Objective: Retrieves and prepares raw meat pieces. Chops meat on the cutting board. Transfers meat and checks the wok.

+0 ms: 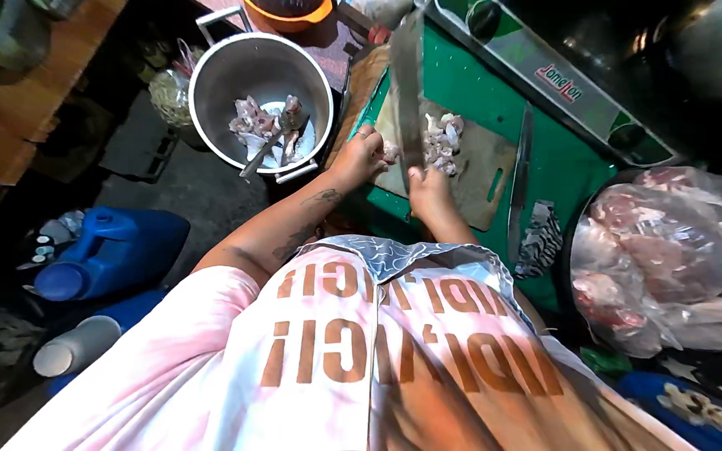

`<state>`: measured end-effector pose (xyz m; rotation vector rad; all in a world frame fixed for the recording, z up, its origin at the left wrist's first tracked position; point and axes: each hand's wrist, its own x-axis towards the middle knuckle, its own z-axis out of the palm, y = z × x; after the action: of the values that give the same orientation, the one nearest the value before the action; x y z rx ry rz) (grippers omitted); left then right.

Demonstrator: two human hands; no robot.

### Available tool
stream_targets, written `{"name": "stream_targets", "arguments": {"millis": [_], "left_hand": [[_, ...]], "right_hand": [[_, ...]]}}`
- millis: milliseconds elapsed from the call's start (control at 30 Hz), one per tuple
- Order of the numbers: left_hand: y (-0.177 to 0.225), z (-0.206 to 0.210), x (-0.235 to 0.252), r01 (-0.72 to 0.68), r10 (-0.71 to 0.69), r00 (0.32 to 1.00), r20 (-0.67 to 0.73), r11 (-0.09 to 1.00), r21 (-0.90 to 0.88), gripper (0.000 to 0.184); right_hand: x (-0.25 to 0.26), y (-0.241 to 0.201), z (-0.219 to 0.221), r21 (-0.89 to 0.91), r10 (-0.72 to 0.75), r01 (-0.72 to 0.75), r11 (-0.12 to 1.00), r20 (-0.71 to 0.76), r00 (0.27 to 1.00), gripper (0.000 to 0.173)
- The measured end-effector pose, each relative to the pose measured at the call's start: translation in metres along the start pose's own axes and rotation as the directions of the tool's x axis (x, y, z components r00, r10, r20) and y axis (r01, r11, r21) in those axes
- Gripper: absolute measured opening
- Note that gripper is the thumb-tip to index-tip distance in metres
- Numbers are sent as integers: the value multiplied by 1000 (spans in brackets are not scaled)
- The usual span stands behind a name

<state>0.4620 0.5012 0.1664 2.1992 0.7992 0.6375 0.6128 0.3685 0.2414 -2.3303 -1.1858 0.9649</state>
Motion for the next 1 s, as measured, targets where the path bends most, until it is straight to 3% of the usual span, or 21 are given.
{"name": "stream_targets", "arguments": {"millis": [67,167,267,567,667,833,1000], "left_hand": [[-3,0,4,-12,12,999,51,1000,-5,27],[0,-4,19,-34,33,988,151,999,5,34],[-3,-6,35,-74,68,972,227,997,21,26],[-13,-3,44,-164,156,957,243,986,13,18],[-7,-1,45,-78,68,968,241,996,34,18],[15,3,32,212,-217,966,144,976,52,26],[36,2,20,250,-255,935,246,967,54,49]], "right_hand": [[11,13,10,-55,102,-98,994,71,992,51],[15,16,8,-38,154,-150,988,108,982,53],[13,12,7,-49,169,-165,985,95,981,51],[66,-37,-2,-53,144,-137,989,140,980,41],[70,-28,-4,9,134,-136,991,144,981,42],[40,13,-13,61,178,-189,980,156,972,45],[15,13,-27,96,212,-214,972,27,977,39]]}}
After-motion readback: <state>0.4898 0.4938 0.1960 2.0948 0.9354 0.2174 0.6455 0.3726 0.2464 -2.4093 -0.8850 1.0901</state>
